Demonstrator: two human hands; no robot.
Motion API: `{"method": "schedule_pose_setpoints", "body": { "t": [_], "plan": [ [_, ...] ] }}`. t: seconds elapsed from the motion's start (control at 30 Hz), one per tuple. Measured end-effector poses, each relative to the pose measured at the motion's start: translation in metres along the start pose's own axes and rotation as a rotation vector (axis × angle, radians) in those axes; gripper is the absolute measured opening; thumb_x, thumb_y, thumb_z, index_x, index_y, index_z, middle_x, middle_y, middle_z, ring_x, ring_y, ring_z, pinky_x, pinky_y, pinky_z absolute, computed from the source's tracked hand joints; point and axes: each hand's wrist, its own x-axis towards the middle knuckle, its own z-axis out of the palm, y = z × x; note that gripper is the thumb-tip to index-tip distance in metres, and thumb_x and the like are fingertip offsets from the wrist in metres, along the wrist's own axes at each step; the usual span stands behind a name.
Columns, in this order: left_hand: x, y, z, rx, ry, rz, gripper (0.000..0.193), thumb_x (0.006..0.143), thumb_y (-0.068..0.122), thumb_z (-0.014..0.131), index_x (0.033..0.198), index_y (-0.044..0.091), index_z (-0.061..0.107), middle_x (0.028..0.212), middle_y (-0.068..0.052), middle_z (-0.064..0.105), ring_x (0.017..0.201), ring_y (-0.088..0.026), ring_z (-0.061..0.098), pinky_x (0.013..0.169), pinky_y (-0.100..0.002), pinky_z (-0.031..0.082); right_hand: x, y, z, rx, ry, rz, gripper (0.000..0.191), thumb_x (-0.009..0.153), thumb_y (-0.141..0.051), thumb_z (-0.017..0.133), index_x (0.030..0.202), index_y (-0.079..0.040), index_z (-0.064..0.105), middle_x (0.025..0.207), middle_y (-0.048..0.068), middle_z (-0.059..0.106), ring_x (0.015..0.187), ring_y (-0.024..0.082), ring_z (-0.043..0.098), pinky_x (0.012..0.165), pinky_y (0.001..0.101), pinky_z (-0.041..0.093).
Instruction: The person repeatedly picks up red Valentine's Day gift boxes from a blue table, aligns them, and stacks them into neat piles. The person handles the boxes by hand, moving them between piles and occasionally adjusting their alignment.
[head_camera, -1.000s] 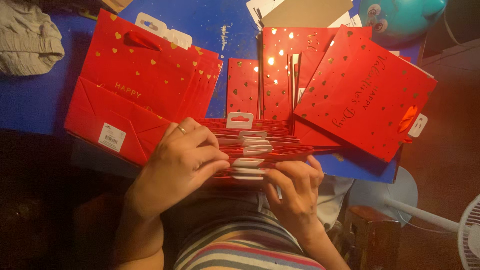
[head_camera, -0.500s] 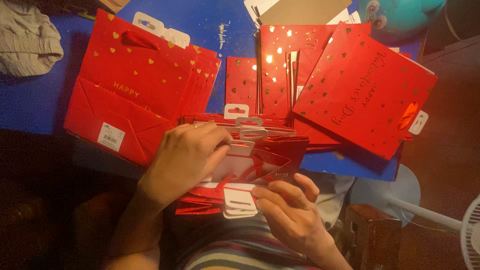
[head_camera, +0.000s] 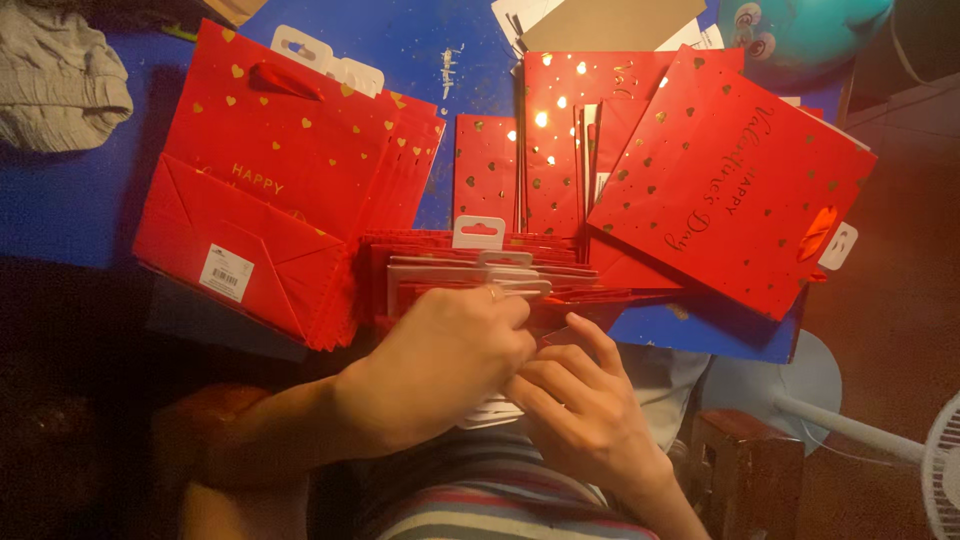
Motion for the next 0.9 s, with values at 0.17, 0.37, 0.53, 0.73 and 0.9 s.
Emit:
{"method": "schedule_pose_setpoints", "body": {
  "t": [0.17, 0.37, 0.53, 0.73, 0.9],
  "plan": [
    [0.037, 0.002, 0.027, 0.428, -0.071, 0.054, 0.012, 0.079, 0.024, 0.066, 0.073, 0.015, 0.071, 0.083, -0.007, 0.065, 0.09, -0.023, 0.062, 0.079, -0.036, 0.048, -0.007, 0.009, 0.005, 0.007, 0.089, -0.012, 0.027, 0.066, -0.003, 0.071, 0.092, -0.009, 0.071, 0.087, 0.002, 0.065, 0.091, 0.021, 0.065, 0.115, 0.0527, 0.038],
    [0.039, -0.023, 0.053, 0.482, 0.154, 0.25, 0.018, 0.082, 0.026, 0.065, 0.075, 0.01, 0.069, 0.082, -0.005, 0.062, 0.081, -0.02, 0.061, 0.061, -0.032, 0.047, -0.008, 0.004, 0.007, 0.011, 0.104, -0.014, 0.026, 0.071, -0.005, 0.074, 0.096, -0.011, 0.072, 0.093, 0.002, 0.066, 0.098, 0.023, 0.064, 0.102, 0.0459, 0.045],
    [0.029, -0.033, 0.056, 0.25, 0.054, 0.284, 0.017, 0.079, 0.023, 0.069, 0.081, 0.007, 0.066, 0.084, -0.008, 0.061, 0.085, -0.025, 0.063, 0.066, -0.037, 0.052, -0.004, -0.001, 0.007, -0.026, 0.04, 0.041, 0.029, 0.073, -0.005, 0.075, 0.101, -0.009, 0.07, 0.097, 0.005, 0.065, 0.102, 0.026, 0.062, 0.093, 0.0432, 0.047],
    [0.017, -0.04, 0.042, -0.191, 0.121, 0.268, 0.018, 0.075, 0.016, 0.073, 0.086, 0.005, 0.064, 0.085, -0.01, 0.064, 0.09, -0.03, 0.065, 0.077, -0.041, 0.055, -0.004, -0.003, 0.01, -0.03, 0.082, 0.086, 0.036, 0.076, -0.003, 0.074, 0.111, -0.009, 0.072, 0.111, 0.006, 0.062, 0.105, 0.028, 0.06, 0.095, 0.0435, 0.048],
    [0.005, -0.037, 0.012, -0.282, 0.009, 0.124, 0.015, 0.083, 0.019, 0.074, 0.084, 0.007, 0.065, 0.083, -0.01, 0.066, 0.085, -0.031, 0.067, 0.074, -0.043, 0.054, -0.004, -0.003, 0.012, 0.006, 0.138, 0.013, 0.034, 0.075, -0.003, 0.073, 0.109, -0.009, 0.069, 0.123, 0.011, 0.059, 0.112, 0.031, 0.058, 0.104, 0.049, 0.048]
  ]
}}
